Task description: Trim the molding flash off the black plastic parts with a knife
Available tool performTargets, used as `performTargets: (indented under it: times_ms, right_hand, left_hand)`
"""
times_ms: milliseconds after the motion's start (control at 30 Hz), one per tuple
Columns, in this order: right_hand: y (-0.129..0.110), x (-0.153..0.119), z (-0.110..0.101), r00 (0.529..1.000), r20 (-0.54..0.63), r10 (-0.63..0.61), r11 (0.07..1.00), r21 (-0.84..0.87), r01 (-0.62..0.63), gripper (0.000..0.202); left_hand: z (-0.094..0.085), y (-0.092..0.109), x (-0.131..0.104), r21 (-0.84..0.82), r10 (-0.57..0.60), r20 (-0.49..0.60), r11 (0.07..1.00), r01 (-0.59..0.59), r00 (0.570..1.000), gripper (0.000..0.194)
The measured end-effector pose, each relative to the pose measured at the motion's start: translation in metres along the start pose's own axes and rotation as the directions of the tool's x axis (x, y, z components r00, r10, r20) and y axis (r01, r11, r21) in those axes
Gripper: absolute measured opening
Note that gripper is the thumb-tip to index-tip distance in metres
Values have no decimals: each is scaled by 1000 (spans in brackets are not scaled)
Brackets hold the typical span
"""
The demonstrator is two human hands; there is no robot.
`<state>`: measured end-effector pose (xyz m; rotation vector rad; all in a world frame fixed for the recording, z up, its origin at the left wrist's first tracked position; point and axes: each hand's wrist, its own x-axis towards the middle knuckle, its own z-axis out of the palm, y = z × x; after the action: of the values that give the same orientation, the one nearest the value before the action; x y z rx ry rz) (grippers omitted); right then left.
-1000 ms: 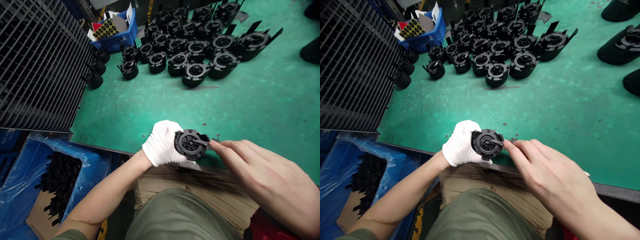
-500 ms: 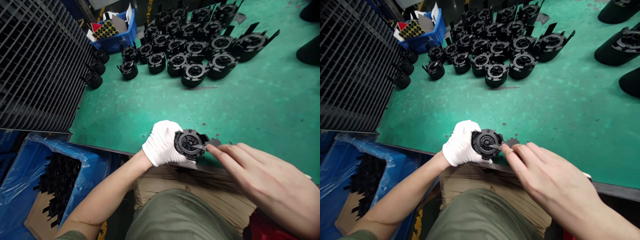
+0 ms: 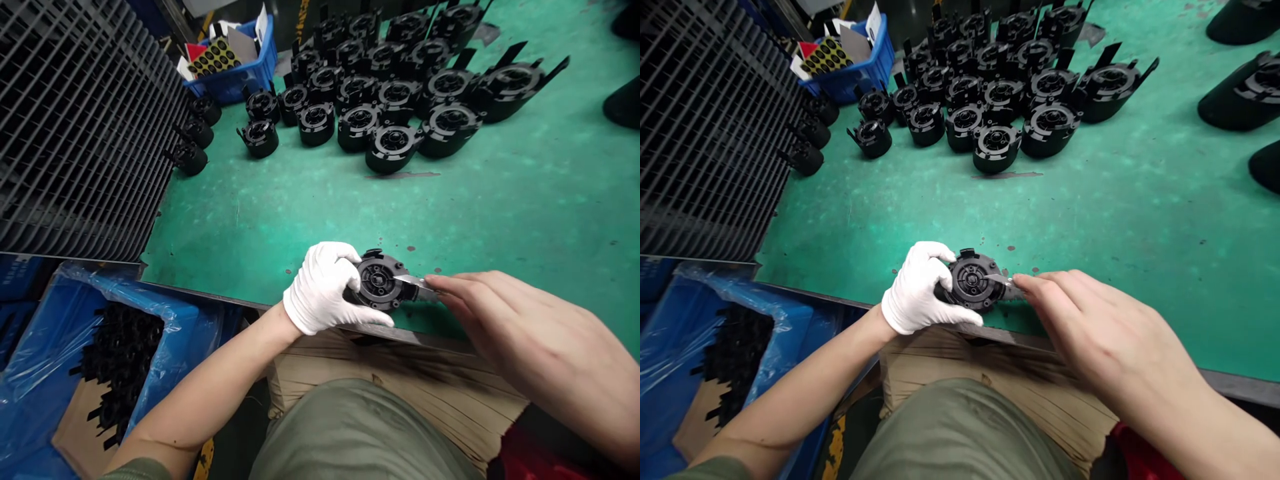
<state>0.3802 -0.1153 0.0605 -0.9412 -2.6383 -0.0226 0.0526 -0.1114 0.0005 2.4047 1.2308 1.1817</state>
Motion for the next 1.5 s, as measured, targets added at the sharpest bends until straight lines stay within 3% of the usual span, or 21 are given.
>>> performTargets:
  times_ms: [100, 200, 400, 733, 1033, 1200, 1500]
  right_hand:
    - [10, 15, 2, 998, 31, -54, 999, -7, 54, 32]
    - [21, 25, 5, 992, 23, -123, 992, 8, 123, 25]
    - [28, 34, 7, 981, 20, -191, 982, -2, 191, 29]
    - [32, 44, 3, 976, 3, -216, 976, 35, 216, 29]
    - [41, 53, 1, 962, 38, -270, 962, 49, 268, 32]
    - [44, 63, -5, 946, 88, -311, 950, 43, 308, 38]
    - [46, 56, 0, 946, 19, -323, 944, 74, 321, 41]
  left_hand:
    - [2, -3, -1, -63, -84, 68, 994, 88, 994, 113]
    - [7, -7, 0, -70, -57, 156, 995, 68, 986, 133]
    - [10, -7, 2, 18, -75, 258, 997, 73, 963, 134]
    - [9, -5, 3, 55, -141, 308, 990, 130, 941, 137]
    - [8, -8, 1, 41, -125, 322, 992, 118, 939, 131]
    - [9, -8, 1, 16, -58, 252, 998, 56, 966, 127]
    - [10, -7, 1, 13, -72, 277, 997, 71, 958, 128]
